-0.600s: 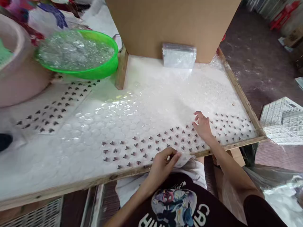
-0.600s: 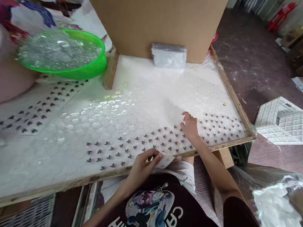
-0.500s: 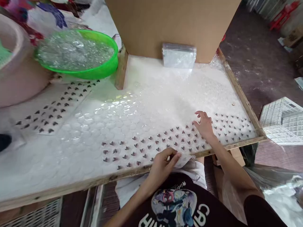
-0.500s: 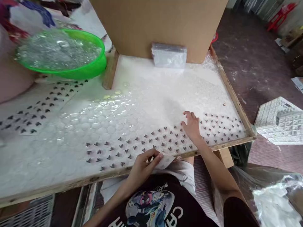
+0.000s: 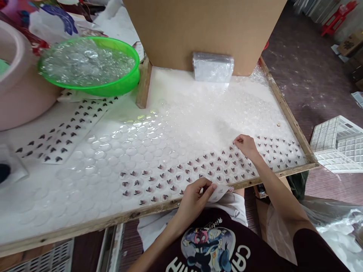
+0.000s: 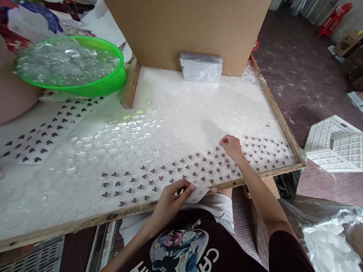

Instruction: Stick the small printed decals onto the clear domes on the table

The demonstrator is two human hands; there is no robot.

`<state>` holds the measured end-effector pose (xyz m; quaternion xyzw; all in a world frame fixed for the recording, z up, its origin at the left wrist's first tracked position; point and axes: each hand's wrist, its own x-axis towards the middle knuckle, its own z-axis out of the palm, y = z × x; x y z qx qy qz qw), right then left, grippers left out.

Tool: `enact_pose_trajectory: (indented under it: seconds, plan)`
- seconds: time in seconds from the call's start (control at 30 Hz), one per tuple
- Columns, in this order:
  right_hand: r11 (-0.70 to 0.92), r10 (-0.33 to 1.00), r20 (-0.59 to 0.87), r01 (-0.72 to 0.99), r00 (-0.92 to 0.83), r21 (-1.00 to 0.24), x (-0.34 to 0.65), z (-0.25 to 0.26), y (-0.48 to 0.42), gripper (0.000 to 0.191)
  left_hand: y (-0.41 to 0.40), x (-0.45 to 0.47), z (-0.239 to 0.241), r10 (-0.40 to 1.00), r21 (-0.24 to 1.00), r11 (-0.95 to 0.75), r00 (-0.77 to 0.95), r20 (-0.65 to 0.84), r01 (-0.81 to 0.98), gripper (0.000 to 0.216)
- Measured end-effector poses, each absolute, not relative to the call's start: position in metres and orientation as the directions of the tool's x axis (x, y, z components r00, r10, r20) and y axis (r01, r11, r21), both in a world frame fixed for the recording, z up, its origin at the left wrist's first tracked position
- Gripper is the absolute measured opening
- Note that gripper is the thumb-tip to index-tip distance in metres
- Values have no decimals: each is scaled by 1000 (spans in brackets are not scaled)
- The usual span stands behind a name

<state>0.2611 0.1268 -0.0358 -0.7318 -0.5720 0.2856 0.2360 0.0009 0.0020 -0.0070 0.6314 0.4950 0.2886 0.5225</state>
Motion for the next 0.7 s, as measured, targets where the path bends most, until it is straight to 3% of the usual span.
enact_pose_trajectory:
  seconds: [0.1, 0.23, 0.3, 0.4, 0.5, 0.6, 0.7]
  plan:
    - [-212, 977, -126, 770, 170, -603, 255, -34, 125, 3, 2, 1, -6, 929, 949, 40, 337, -151, 314, 31]
    - [-184, 983, -79, 878, 166, -441, 250, -30, 121, 25, 4, 1, -3, 945, 958, 48, 297, -135, 283, 27]
    - [-184, 983, -68, 883, 171, -432, 251, -29, 119, 25, 5, 0, -1, 953, 964, 54, 276, -128, 262, 24]
    - [-151, 984, 0, 841, 177, -519, 254, -23, 109, 11, 6, -4, 0, 957, 976, 69, 262, -123, 204, 21]
    - [-55, 986, 75, 718, 148, -694, 249, -9, 89, 12, 11, -9, -3, 951, 987, 142, 268, -157, 75, 23]
    - [115, 993, 90, 522, -73, -845, 229, 9, 61, 13, 18, -13, -8, 928, 957, 275, 286, -239, -95, 28]
    - [300, 928, 176, 377, -329, -876, 201, 24, 37, 23, 24, -11, -8, 909, 872, 375, 309, -280, -314, 33]
